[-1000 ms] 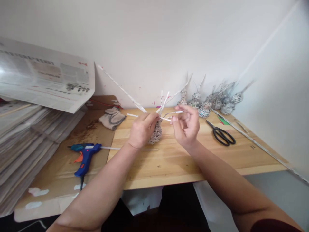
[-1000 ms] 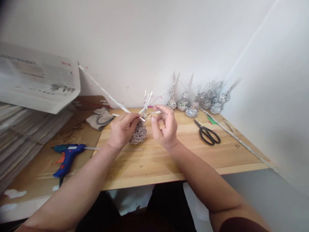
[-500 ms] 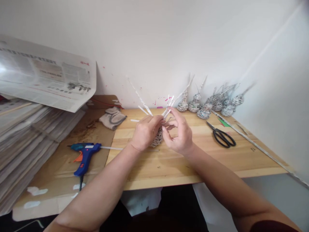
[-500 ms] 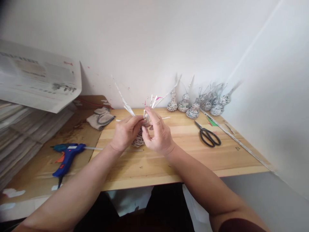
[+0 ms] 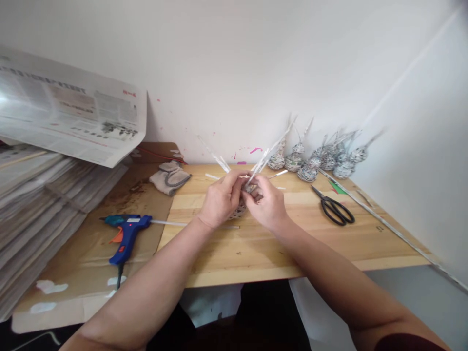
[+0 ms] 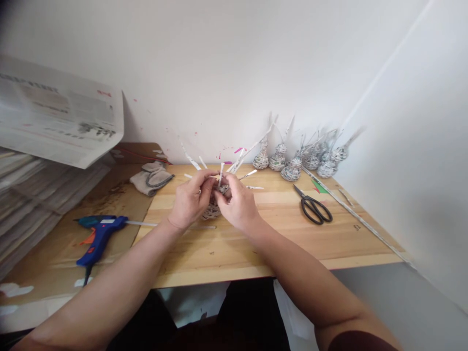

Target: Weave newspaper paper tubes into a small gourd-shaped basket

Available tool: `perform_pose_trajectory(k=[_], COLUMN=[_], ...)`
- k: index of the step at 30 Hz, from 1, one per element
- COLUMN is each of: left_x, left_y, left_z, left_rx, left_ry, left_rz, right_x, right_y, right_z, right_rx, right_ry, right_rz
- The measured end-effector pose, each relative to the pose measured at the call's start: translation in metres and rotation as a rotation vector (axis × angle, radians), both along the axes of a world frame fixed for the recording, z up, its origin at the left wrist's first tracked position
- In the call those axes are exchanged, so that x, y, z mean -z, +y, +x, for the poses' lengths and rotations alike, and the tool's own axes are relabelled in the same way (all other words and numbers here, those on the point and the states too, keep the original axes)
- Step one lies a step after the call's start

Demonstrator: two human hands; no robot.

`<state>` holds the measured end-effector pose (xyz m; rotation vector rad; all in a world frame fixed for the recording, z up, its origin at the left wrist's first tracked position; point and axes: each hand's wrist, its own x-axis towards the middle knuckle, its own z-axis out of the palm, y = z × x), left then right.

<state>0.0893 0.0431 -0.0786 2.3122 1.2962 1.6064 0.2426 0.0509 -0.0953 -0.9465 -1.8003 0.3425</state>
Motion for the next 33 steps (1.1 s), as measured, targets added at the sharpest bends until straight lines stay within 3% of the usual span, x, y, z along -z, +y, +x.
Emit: perform_pose_trajectory(k=[6, 9, 14, 16, 20, 23, 28, 33], left_x=[-0.001, -0.007, -0.016, -0.017, -0.013, -0.012, -0.017, -0.016], left_y=[-0.001, -0.001, 0.010, 0.017, 0.026, 0.025, 0.017, 0.015], left_z=[-0.005, -0.010, -0.024, -0.030, -0.041, -0.043, -0.035, -0.027], left_rx=[-0.006, -0.064, -0.210, -0.080, 0.421, 0.641, 0.769, 0.704], left_ry=[-0.229, -0.342, -0.504, -0.523, -0.584, -0.607, -0.686, -0.700], left_rz=[0.078, 0.046, -0.057, -0.172, -0.655, -0.821, -0.919, -0.889], right_x=[0.000, -0.003, -0.011, -0.012, -0.009, -0.010, -0.015, -0.014], right_y=[0.005, 0.008, 0.010, 0.008, 0.002, 0.000, 0.005, 0.012], right_z=[0.006, 0.010, 0.017, 0.019, 0.020, 0.018, 0.014, 0.013], right_rx=[-0.046, -0.105, -0.175, -0.190, -0.276, -0.337, -0.334, -0.344], right_ry=[0.084, 0.187, 0.371, 0.390, 0.389, 0.420, 0.483, 0.498], right_rz=[-0.096, -0.120, -0.005, 0.037, 0.066, 0.014, -0.161, -0.318])
